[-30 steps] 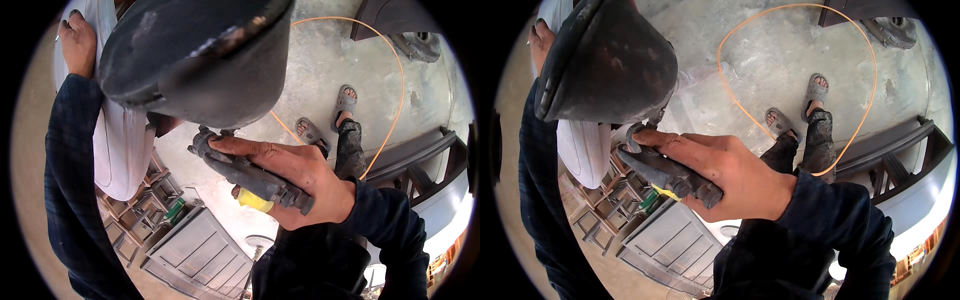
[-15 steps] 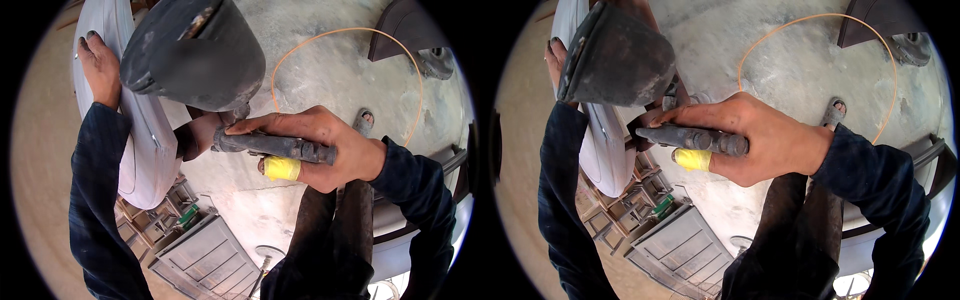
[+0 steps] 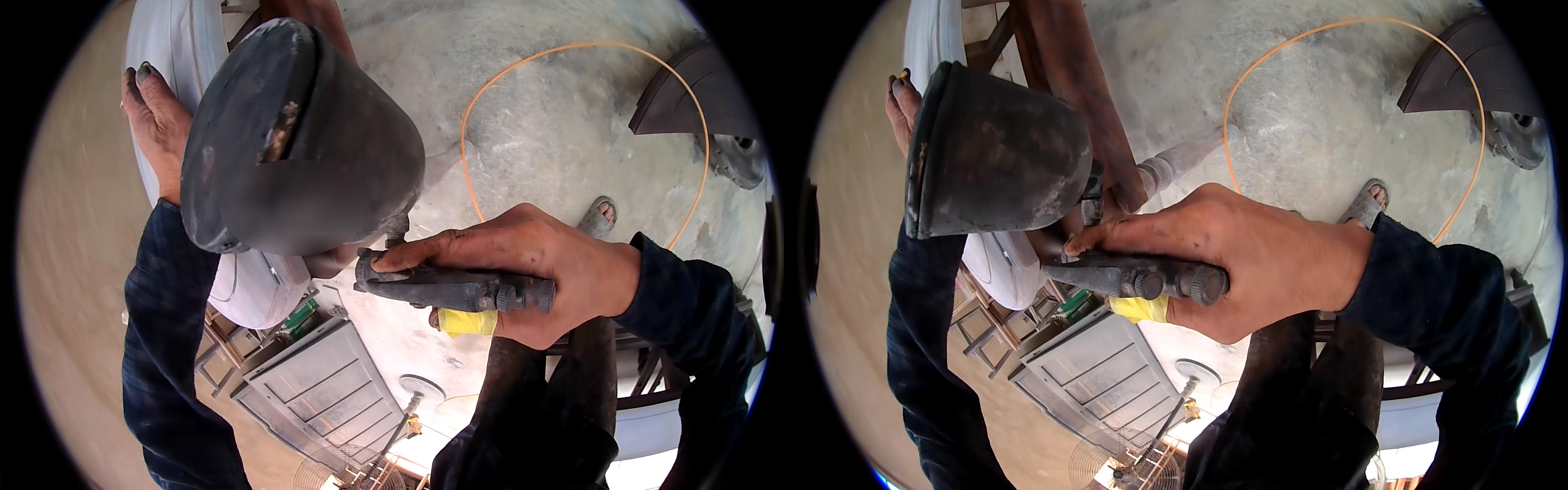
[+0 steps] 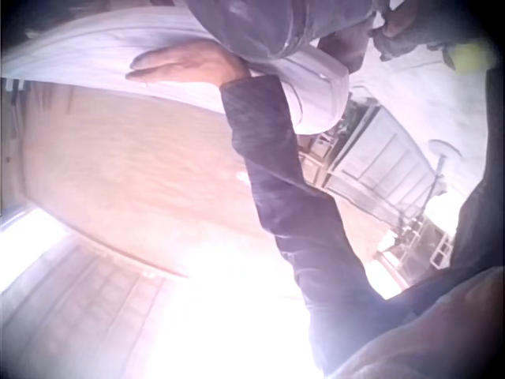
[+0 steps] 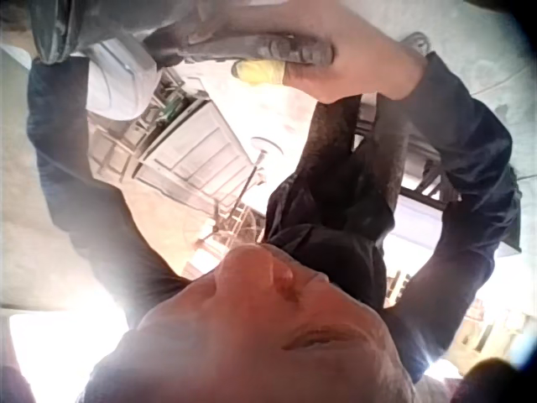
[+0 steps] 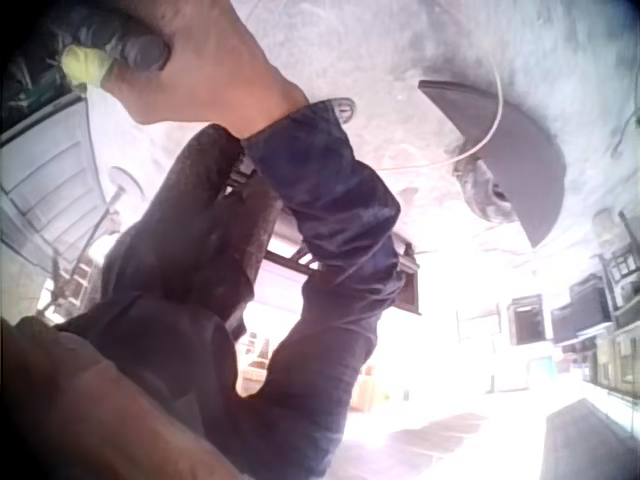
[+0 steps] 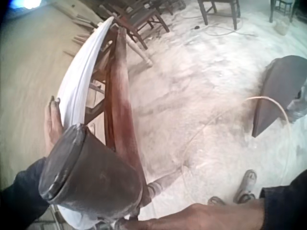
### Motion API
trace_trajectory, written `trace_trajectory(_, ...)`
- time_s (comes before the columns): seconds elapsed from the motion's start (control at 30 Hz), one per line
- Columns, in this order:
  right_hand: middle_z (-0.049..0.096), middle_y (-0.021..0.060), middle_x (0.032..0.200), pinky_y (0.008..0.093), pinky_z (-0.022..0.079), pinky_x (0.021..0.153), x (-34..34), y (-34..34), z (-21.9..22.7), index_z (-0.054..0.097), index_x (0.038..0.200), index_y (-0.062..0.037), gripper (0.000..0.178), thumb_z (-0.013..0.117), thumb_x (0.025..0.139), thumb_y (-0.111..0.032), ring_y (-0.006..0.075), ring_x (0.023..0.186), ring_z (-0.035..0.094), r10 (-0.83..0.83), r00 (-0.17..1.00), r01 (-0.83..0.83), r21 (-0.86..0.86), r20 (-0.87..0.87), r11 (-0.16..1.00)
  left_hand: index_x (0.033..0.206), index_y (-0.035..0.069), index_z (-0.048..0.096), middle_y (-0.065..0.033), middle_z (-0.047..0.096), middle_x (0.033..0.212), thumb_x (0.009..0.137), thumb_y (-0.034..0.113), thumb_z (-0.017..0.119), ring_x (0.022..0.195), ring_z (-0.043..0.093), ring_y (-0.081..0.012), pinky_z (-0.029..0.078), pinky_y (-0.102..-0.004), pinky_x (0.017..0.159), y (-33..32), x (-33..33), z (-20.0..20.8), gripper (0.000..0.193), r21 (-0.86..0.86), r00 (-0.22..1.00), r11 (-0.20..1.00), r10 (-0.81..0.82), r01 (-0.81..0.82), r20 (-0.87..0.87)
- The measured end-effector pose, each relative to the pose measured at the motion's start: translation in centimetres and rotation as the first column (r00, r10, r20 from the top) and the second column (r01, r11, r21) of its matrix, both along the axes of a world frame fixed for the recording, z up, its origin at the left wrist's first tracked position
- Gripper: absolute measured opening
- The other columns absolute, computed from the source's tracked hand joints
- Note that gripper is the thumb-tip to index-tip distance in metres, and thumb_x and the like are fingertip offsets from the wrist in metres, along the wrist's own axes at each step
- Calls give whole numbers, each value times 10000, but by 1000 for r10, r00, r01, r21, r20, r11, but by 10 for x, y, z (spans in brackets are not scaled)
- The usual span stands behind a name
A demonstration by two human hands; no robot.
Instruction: The person uses a spray gun to apply a light-colored finish to a large curved wooden furniture piece. They move around the object, spraying the top surface and edges while holding the piece steady with their left hand.
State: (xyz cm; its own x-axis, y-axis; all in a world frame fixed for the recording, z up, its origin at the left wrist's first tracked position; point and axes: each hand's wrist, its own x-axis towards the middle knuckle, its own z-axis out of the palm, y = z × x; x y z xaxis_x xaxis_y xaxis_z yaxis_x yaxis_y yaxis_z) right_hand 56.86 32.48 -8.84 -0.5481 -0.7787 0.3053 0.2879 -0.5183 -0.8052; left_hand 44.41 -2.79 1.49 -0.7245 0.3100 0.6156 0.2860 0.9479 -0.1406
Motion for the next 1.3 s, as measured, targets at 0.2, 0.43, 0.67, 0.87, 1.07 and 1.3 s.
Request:
trace_trajectory(0.2,646,189,1316,342,555,910,-24,-1,2,556,1363,55,527,685,860,-39,302,1082,707,23,999,-22,16,-38,1000,1319,-17,486,-120,611,1093,1073,399,457,1008,580,-170,474,-311,909,27,12,-1,484,432,950,870,118,-239,287)
trace_trajectory(0.43,702,207,1083,367,553,800,-17,4,5,534,1396,-5,630,646,776,-23,324,892,720,20,998,-18,38,-65,999,1389,-49,435,-148,596,1192,1076,398,429,1084,561,-226,422,-328,997,44,13,4,546,426,943,858,177,-289,282)
trace_trajectory(0.67,672,205,1210,377,554,855,-14,4,20,544,1378,-1,621,638,764,-12,351,978,708,24,997,-15,120,-74,993,1471,-105,316,-221,586,1306,1070,401,450,1226,556,-311,388,-360,1070,57,15,4,659,424,919,840,197,-338,342)
trace_trajectory(0.87,598,176,1382,368,535,935,-4,35,39,546,1353,21,590,645,771,38,358,1116,672,156,988,-149,238,-9,960,1497,-60,317,-282,503,1418,1074,361,440,1346,477,-381,356,-381,1123,38,14,-3,610,399,944,874,173,-278,279)
trace_trajectory(1.07,625,185,1344,311,511,929,-9,65,49,600,1246,74,395,671,863,6,250,1066,680,-83,996,86,410,-25,908,1507,-47,303,-271,447,1466,1072,329,457,1383,435,-389,342,-402,1137,48,14,-6,595,467,928,820,195,-332,318)
trace_trajectory(1.3,630,184,1339,297,512,908,-34,69,53,605,1244,68,377,678,885,-23,241,1086,693,-191,981,189,459,-43,868,1508,-52,298,-232,467,1459,1085,309,432,1361,459,-325,346,-359,1129,45,15,-5,572,416,921,837,236,-355,311)
